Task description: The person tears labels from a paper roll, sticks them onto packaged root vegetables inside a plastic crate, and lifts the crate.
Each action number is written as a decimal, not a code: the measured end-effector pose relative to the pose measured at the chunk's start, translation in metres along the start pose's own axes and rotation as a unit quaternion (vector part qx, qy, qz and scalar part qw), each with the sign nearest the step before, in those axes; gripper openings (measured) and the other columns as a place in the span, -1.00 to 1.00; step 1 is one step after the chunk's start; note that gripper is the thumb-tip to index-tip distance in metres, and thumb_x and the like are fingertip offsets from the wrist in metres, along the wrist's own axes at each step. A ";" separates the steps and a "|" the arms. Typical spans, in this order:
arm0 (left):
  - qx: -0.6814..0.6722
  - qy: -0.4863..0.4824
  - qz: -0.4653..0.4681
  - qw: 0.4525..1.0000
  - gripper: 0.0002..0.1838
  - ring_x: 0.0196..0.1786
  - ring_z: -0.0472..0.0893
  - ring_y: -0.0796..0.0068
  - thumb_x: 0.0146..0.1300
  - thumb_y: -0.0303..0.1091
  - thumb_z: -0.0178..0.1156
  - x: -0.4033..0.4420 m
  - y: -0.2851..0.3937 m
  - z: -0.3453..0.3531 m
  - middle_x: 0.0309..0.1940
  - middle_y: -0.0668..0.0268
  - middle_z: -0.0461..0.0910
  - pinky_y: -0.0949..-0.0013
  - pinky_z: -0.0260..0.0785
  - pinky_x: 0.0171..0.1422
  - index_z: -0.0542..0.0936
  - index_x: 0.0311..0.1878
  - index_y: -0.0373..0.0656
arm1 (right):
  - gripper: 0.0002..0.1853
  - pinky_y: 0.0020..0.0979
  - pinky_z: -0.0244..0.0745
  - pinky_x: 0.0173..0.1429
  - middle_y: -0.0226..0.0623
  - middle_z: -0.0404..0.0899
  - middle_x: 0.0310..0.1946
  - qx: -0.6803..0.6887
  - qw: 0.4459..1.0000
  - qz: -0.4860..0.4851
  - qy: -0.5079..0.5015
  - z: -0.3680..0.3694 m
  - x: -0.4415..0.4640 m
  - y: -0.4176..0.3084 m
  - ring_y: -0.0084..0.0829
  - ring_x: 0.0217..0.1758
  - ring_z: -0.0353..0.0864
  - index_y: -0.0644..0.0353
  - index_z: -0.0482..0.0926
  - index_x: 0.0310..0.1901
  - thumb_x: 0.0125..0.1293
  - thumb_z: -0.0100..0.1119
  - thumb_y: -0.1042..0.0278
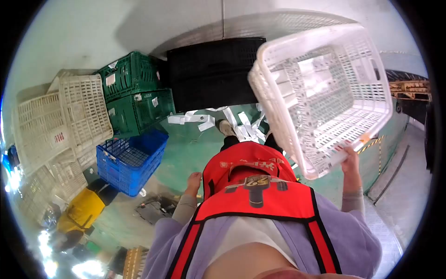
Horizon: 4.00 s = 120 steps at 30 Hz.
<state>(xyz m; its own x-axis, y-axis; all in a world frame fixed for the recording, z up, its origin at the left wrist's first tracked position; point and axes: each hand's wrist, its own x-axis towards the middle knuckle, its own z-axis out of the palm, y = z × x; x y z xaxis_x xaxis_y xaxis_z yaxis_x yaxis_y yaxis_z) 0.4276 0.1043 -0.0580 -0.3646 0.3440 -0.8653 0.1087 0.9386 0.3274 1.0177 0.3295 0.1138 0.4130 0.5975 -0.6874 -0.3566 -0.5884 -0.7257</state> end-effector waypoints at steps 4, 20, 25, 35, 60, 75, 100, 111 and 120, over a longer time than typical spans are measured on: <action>0.107 -0.059 0.080 0.989 -0.60 -0.33 0.58 0.44 0.16 -0.13 0.14 0.033 -0.057 0.011 -0.37 0.22 0.61 0.40 0.41 -0.18 0.55 -0.11 -0.29 | -0.58 -0.22 0.47 0.01 -0.04 0.45 -0.10 -0.055 0.992 0.065 -0.091 0.097 -0.007 0.059 -0.17 -0.07 0.50 0.23 0.27 0.09 0.15 -0.03 0.52; -0.274 0.045 -0.121 0.953 -0.68 -0.46 0.42 0.60 0.18 -0.15 0.16 -0.023 -0.069 0.009 -0.50 0.42 0.51 0.51 0.26 -0.34 0.55 -0.13 -0.19 | -0.77 -0.48 0.53 -0.27 -0.22 0.56 -0.34 -0.053 0.897 0.305 -0.316 0.404 -0.093 0.219 -0.44 -0.36 0.58 0.24 0.47 -0.18 0.27 0.10 0.24; -0.313 0.075 -0.133 0.937 -0.67 -0.43 0.43 0.61 0.19 -0.15 0.17 -0.032 -0.069 0.015 -0.48 0.40 0.52 0.50 0.28 -0.32 0.55 -0.14 -0.21 | -0.63 -0.54 0.39 -0.30 -0.35 0.56 -0.44 -0.386 0.812 -0.119 -0.421 0.467 -0.077 0.185 -0.54 -0.45 0.50 0.34 0.59 -0.34 0.19 0.19 0.10; -0.393 0.107 -0.079 0.910 -0.66 -0.30 0.50 0.59 0.21 -0.22 0.16 -0.048 -0.019 0.024 -0.33 0.33 0.56 0.51 0.34 -0.16 0.53 -0.09 -0.32 | -0.61 -0.45 0.24 -0.52 -0.38 0.49 -0.52 -0.483 0.684 0.099 -0.538 0.556 -0.041 0.264 -0.53 -0.57 0.39 0.27 0.56 -0.46 0.10 0.26 0.02; -0.311 0.091 0.227 0.918 -0.52 -0.12 0.48 0.58 -0.09 -0.36 0.40 -0.053 0.270 -0.055 -0.22 0.37 0.56 0.36 0.34 0.02 0.47 -0.08 -0.24 | -0.69 -0.56 0.33 0.00 -0.36 0.48 -0.15 -0.169 0.754 0.103 -0.626 0.470 -0.078 0.126 -0.61 -0.11 0.43 0.25 0.43 0.00 0.39 -0.09 0.21; -0.578 0.146 0.346 0.725 -0.45 0.05 0.44 0.45 -0.01 -0.65 0.17 -0.182 0.195 -0.129 0.01 0.27 0.44 0.37 0.24 0.19 0.29 0.10 -0.19 | -0.48 -0.34 0.32 0.12 -0.26 0.58 -0.12 -0.497 0.420 0.084 -0.755 0.521 -0.157 0.158 -0.41 -0.06 0.53 0.24 0.56 -0.10 0.39 -0.24 -0.08; -0.562 0.450 -0.007 0.694 -0.46 -0.35 0.56 0.62 -0.11 -0.42 0.42 -0.296 -0.251 -0.103 -0.35 0.29 0.62 0.50 0.43 -0.27 0.48 -0.01 -0.30 | -0.86 -0.37 0.49 -0.05 -0.28 0.56 -0.26 -0.262 0.464 0.240 -0.812 0.522 -0.645 0.481 -0.39 -0.17 0.58 0.25 0.48 -0.20 0.29 0.05 0.37; -0.291 0.532 -0.139 0.783 -0.51 -0.30 0.62 0.27 -0.12 -0.26 0.37 -0.255 -0.378 -0.252 -0.29 0.22 0.62 0.30 0.44 -0.20 0.50 -0.08 -0.22 | -0.81 -0.41 0.49 -0.15 -0.37 0.54 -0.27 -0.290 0.503 0.129 -0.804 0.643 -0.778 0.615 -0.48 -0.22 0.55 0.23 0.46 -0.13 0.24 0.11 0.40; -0.326 0.629 -0.058 0.704 -0.47 -0.02 0.49 0.19 -0.09 -0.35 0.36 -0.248 -0.450 -0.426 -0.07 0.12 0.49 0.27 0.35 0.04 0.47 0.01 -0.25 | -0.80 -0.56 0.40 -0.22 -0.40 0.58 -0.31 -0.254 0.378 0.018 -0.890 0.679 -0.895 0.702 -0.65 -0.32 0.49 0.32 0.52 -0.13 0.22 0.15 0.45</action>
<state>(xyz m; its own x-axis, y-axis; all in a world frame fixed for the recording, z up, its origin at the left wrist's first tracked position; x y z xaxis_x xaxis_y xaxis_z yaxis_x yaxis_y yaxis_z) 0.0757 -0.4139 0.1710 -0.9110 -0.4122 -0.0147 -0.2864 0.6066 0.7416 -0.1712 -0.2483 0.1994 -0.9639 -0.2625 0.0445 0.0586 -0.3725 -0.9262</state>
